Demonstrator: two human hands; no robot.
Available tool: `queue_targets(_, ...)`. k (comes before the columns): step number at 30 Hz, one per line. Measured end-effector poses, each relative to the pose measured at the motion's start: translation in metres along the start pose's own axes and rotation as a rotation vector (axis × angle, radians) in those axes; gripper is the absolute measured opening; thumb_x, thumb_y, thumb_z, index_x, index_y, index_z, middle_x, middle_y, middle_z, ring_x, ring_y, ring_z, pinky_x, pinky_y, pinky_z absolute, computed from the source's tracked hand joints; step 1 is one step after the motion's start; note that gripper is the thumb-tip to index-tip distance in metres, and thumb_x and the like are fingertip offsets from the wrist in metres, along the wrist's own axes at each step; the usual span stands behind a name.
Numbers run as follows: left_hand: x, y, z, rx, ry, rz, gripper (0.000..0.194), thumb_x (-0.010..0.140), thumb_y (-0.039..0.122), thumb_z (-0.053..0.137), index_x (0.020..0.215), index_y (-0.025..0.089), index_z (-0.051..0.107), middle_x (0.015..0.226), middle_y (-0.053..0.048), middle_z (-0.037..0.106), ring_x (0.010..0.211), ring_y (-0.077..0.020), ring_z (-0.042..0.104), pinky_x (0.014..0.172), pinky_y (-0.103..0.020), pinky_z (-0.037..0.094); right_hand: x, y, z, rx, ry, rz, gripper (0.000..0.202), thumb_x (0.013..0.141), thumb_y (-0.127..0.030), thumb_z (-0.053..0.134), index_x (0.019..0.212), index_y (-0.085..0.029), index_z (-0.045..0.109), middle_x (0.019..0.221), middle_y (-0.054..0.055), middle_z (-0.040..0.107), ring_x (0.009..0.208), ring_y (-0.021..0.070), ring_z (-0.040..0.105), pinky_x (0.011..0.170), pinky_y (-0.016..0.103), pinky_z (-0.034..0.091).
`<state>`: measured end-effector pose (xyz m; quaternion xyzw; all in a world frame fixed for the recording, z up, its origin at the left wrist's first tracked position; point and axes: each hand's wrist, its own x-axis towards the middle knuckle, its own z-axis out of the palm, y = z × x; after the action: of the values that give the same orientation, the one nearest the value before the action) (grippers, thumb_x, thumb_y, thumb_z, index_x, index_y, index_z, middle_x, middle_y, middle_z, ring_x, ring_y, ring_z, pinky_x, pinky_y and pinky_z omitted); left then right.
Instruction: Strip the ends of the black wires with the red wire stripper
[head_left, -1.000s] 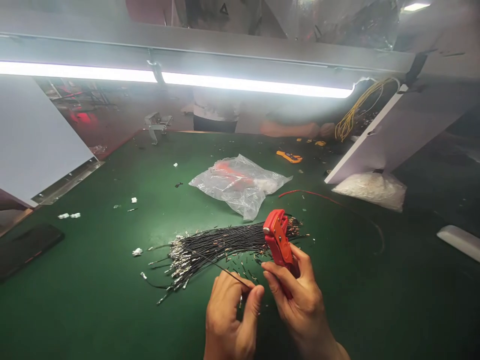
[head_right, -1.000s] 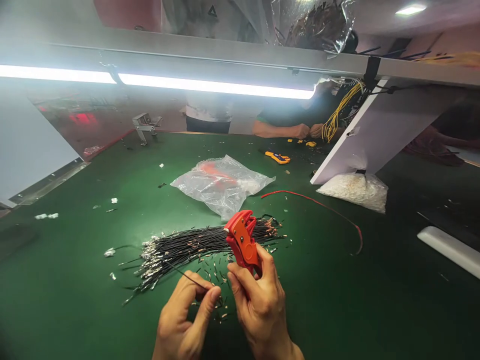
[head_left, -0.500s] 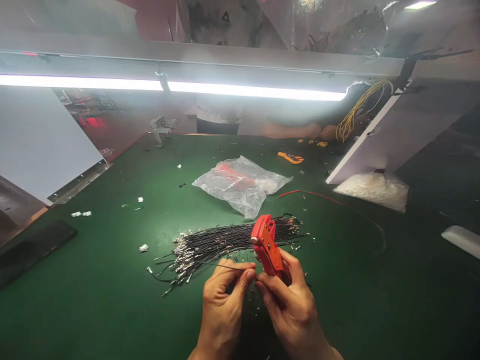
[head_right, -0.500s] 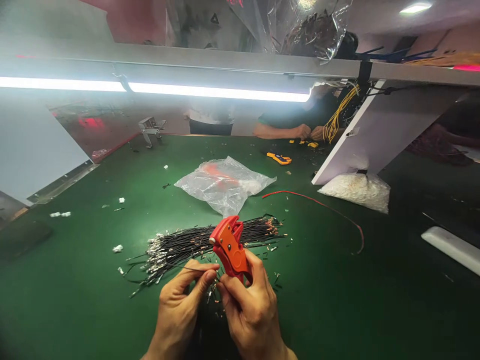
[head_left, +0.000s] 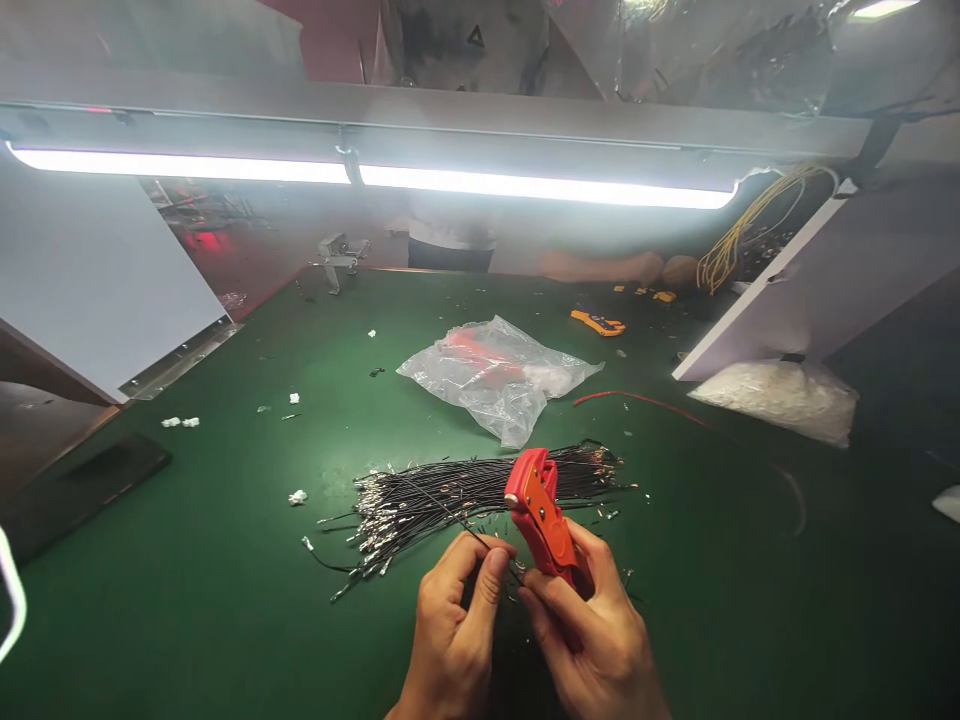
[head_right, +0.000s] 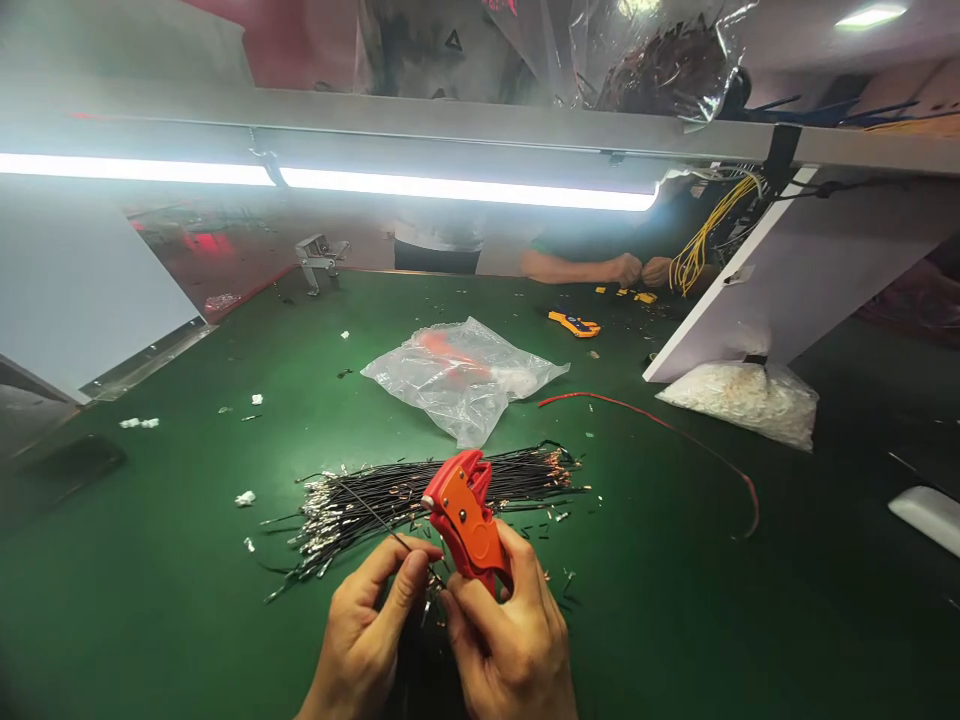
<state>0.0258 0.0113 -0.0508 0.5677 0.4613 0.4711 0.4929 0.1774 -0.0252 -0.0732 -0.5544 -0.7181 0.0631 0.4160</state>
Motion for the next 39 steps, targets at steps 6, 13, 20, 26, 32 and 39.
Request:
queue_targets(6,0.0,-0.001,0.001,-0.003,0.016,-0.02,0.037,0.098,0.047,0.053,0.076,0.019,0.066,0.069,0.0,0.062,0.063,-0.0141,0.056,0.061,-0.023,0.044,0.003,0.004,0.001,-0.091,-0.007,-0.065,0.019,0.095,-0.015,0.057,0.105,-0.025,0.07,0.138,0.016,0.045,0.104,0.0328,0.07,0.075,0.048,0.065)
queue_targets(13,0.003,0.002,0.0,-0.004,0.008,0.043,0.025,0.091,0.039,0.062,0.082,0.02,0.075,0.08,-0.004,0.072,0.076,-0.0187,0.064,0.072,-0.026,0.049,0.009,0.002,-0.001,-0.153,0.061,-0.076,0.013,0.095,-0.014,0.058,0.094,-0.021,0.07,0.129,0.019,0.052,0.095,0.0337,0.073,0.069,0.051,0.066)
queue_targets(20,0.009,0.001,-0.002,-0.073,0.039,-0.051,0.022,0.087,0.039,0.066,0.088,0.019,0.077,0.077,-0.003,0.072,0.068,-0.0166,0.06,0.066,-0.026,0.048,0.011,0.001,-0.002,-0.185,0.039,-0.1,0.016,0.094,-0.014,0.056,0.089,-0.018,0.071,0.126,0.022,0.055,0.096,0.0361,0.071,0.069,0.053,0.065)
queue_targets(26,0.008,0.006,0.002,-0.137,0.048,-0.105,0.026,0.08,0.042,0.073,0.071,0.017,0.072,0.063,0.0,0.063,0.06,-0.014,0.054,0.059,-0.025,0.044,0.008,0.006,-0.007,-0.109,0.077,-0.032,0.012,0.096,-0.019,0.06,0.094,-0.021,0.072,0.13,0.018,0.052,0.098,0.0341,0.069,0.074,0.054,0.061)
queue_targets(32,0.006,0.015,0.006,-0.175,0.036,-0.079,0.028,0.08,0.042,0.072,0.067,0.018,0.067,0.062,0.001,0.062,0.059,-0.014,0.055,0.061,-0.026,0.045,0.01,0.007,-0.021,0.176,0.034,0.034,0.016,0.099,-0.024,0.057,0.091,-0.024,0.07,0.124,0.009,0.05,0.096,0.0215,0.067,0.08,0.038,0.058)
queue_targets(39,0.001,0.025,-0.002,-0.175,0.073,-0.07,0.028,0.079,0.043,0.073,0.069,0.017,0.068,0.058,0.001,0.061,0.054,-0.0132,0.054,0.057,-0.026,0.045,0.011,0.006,-0.02,0.351,-0.007,0.09,0.014,0.098,-0.023,0.06,0.089,-0.024,0.071,0.123,0.008,0.048,0.1,0.0209,0.061,0.083,0.036,0.051)
